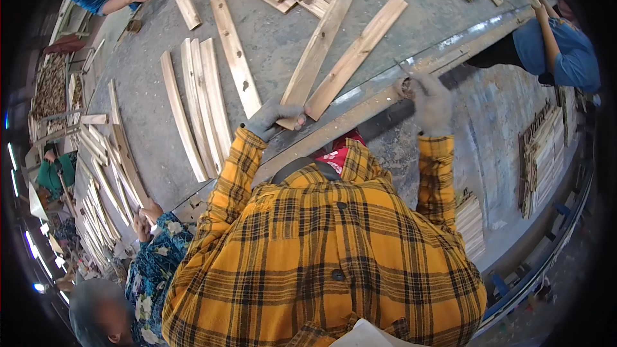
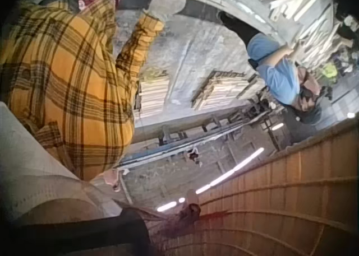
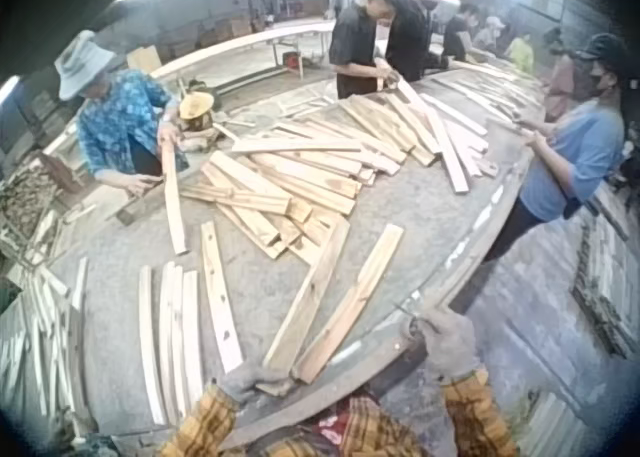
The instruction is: The person uses a chisel and a mallet to carve notches into thin wooden planks. They repeatedly pick up planks from a pile, position them on a workbench, and strike the chisel to create indentations. The finished pieces are placed into a separate pile on the table.
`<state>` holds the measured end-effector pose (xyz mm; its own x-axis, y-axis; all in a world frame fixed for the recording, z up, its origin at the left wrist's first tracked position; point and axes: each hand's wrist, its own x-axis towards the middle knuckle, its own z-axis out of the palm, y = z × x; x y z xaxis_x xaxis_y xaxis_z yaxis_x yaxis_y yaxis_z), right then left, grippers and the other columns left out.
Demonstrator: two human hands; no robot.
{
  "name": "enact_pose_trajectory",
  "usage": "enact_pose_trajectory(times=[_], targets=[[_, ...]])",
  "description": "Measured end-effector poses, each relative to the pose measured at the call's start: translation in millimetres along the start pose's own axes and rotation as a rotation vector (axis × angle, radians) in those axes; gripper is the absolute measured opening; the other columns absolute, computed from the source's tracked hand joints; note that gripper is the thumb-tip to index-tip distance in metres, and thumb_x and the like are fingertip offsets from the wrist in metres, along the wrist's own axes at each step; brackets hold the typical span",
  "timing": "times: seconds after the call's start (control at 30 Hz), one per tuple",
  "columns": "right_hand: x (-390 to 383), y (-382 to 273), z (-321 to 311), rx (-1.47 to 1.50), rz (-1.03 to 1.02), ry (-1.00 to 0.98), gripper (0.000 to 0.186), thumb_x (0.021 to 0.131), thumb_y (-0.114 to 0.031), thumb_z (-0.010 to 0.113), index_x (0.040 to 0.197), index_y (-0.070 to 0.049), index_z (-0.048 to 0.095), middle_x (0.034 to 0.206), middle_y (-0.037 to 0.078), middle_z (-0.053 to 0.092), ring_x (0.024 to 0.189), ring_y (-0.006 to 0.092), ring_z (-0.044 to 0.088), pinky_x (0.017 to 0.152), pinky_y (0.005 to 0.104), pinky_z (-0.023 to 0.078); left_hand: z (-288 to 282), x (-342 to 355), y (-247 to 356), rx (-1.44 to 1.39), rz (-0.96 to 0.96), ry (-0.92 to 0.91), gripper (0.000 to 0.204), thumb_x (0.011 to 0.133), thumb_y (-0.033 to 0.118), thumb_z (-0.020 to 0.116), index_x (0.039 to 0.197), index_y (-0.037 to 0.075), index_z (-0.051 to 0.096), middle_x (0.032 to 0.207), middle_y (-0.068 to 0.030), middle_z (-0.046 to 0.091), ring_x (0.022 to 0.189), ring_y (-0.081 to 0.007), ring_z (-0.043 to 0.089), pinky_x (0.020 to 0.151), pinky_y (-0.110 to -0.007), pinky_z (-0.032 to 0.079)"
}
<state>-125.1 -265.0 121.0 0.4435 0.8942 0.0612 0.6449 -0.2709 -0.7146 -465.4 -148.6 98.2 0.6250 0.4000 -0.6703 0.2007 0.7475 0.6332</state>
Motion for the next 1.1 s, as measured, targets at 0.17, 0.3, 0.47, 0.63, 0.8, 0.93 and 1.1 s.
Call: enact_pose_trajectory(times=[0.17,0.3,0.47,0.63,0.8,0.93,1.1], targets=[[7,47,-41,-0.437,0.068,-0.306,0.018,0.087,-0.027,0.061,0.096,-0.017,0.072,0.089,0.013,0.068,0.085,0.0347,0.065,0.074,0.0462,0.05,19,-18,11,-0.067,-0.097,-0.213,0.04,0.08,0.01,0.069,0.115,-0.003,0.054,0.092,-0.0076,0.062,0.07,-0.0119,0.061,0.062,-0.024,0.053],[10,44,-29,-0.576,0.113,-0.48,0.022,0.085,-0.029,0.058,0.095,-0.017,0.073,0.091,0.015,0.068,0.09,0.0361,0.066,0.078,0.0464,0.052,27,-14,18,-0.105,-0.229,-0.282,0.031,0.082,0.009,0.068,0.108,-0.004,0.057,0.092,-0.0069,0.061,0.07,-0.0111,0.061,0.061,-0.024,0.051],[17,32,-4,-0.677,0.144,-0.594,0.022,0.085,-0.026,0.057,0.094,-0.014,0.073,0.093,0.016,0.069,0.09,0.0367,0.066,0.08,0.046,0.053,13,-3,12,0.018,-0.241,-0.233,0.036,0.086,0.014,0.065,0.113,-0.005,0.053,0.091,-0.0121,0.065,0.068,-0.0151,0.066,0.057,-0.023,0.057],[-1,52,-6,-0.428,0.033,-0.462,0.014,0.079,-0.023,0.069,0.087,-0.012,0.072,0.079,0.016,0.066,0.077,0.0357,0.064,0.07,0.0448,0.051,18,-7,24,-0.027,-0.284,-0.116,0.047,0.091,0.014,0.061,0.129,-0.009,0.045,0.098,-0.0149,0.067,0.075,-0.0162,0.068,0.067,-0.025,0.058],[-7,42,-22,0.102,0.565,-0.611,0.019,0.083,-0.019,0.072,0.096,-0.004,0.072,0.068,0.006,0.064,0.062,0.0142,0.063,0.055,0.0279,0.048,15,-9,19,-0.066,-0.237,-0.132,0.052,0.092,0.014,0.059,0.134,-0.01,0.039,0.093,-0.0155,0.068,0.067,-0.0156,0.066,0.058,-0.023,0.057],[-15,35,-10,0.598,0.547,-0.432,0.017,0.087,-0.014,0.068,0.097,-0.002,0.071,0.066,0.0,0.061,0.056,0.0064,0.057,0.05,0.0232,0.045,19,-21,27,-0.075,-0.167,-0.145,0.055,0.089,0.019,0.063,0.13,-0.01,0.042,0.092,-0.0159,0.067,0.06,-0.0151,0.062,0.05,-0.023,0.052],[-11,-1,61,0.269,0.022,-0.028,0.018,0.086,-0.016,0.068,0.102,-0.009,0.071,0.077,0.006,0.065,0.065,0.0213,0.063,0.058,0.0331,0.049,22,-35,38,-0.019,-0.222,-0.079,0.053,0.089,0.018,0.062,0.129,-0.011,0.042,0.09,-0.0166,0.066,0.059,-0.0166,0.062,0.046,-0.024,0.051]])
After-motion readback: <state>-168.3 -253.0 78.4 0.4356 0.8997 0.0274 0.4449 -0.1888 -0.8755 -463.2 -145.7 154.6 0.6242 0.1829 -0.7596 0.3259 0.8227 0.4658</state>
